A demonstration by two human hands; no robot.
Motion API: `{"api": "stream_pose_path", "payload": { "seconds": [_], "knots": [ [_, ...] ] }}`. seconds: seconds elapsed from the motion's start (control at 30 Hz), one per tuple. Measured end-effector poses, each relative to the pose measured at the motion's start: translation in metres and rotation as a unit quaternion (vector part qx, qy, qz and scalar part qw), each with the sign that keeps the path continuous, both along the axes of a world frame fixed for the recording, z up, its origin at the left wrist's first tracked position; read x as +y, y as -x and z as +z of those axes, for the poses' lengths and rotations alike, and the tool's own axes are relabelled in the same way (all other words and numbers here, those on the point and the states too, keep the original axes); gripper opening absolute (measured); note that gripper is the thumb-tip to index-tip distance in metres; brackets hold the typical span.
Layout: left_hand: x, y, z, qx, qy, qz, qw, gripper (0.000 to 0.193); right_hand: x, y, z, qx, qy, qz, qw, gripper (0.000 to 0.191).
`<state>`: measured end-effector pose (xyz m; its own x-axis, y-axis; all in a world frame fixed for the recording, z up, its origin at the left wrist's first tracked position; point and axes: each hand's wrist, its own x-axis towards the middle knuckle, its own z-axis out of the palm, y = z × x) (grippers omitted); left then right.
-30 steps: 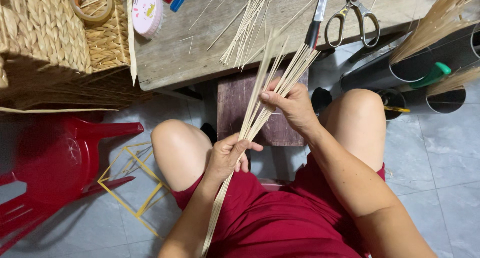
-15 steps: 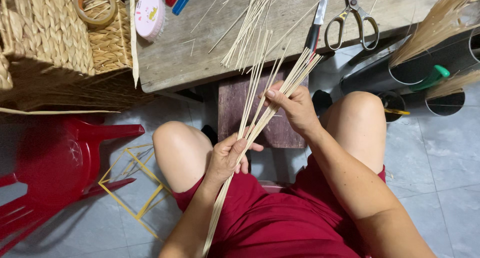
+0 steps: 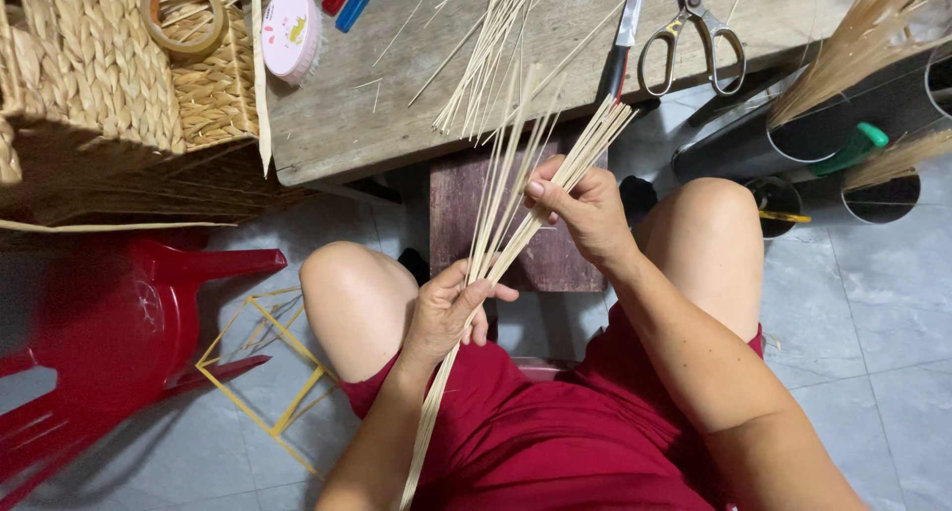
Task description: The person gathers and aligns thin bamboo strips on their lap, then uses scissors to trim the ends to a uniform length. The trimmed strips are placed on the table.
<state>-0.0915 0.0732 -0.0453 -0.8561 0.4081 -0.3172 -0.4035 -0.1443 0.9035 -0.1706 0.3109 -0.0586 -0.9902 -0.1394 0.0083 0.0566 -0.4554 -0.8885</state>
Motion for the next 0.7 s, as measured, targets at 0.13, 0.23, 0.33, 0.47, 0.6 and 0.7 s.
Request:
{"api": "stream_pose_path", "payload": {
  "seconds": [0.13,0.23,0.33,0.47,0.6,0.7],
  "knots": [
    [0.000,0.001,-0.002,-0.009,-0.004,0.019,1.000,0.031,0.001,0.000,0.004,0.005,0.006,0.004,1.000,0.012],
    [0.000,0.001,-0.001,0.006,0.007,0.031,0.999,0.026,0.002,0.001,0.006,-0.010,0.008,-0.013,1.000,0.017],
    [-0.001,0.001,0.001,0.008,0.020,0.036,0.999,0.023,0.003,0.002,0.007,0.003,-0.005,-0.012,1.000,0.016],
    [0.000,0.002,0.000,0.004,0.013,0.045,0.999,0.022,0.006,0.002,0.010,-0.012,0.011,-0.004,1.000,0.024],
    [0.000,0.001,-0.002,0.005,0.012,0.050,0.999,0.022,0.008,0.001,0.013,0.000,0.022,0.000,1.000,0.028],
    [-0.002,0.000,-0.004,0.007,0.006,0.052,0.999,0.021,0.010,0.001,0.014,0.011,0.015,0.003,1.000,0.028]
  ]
}}
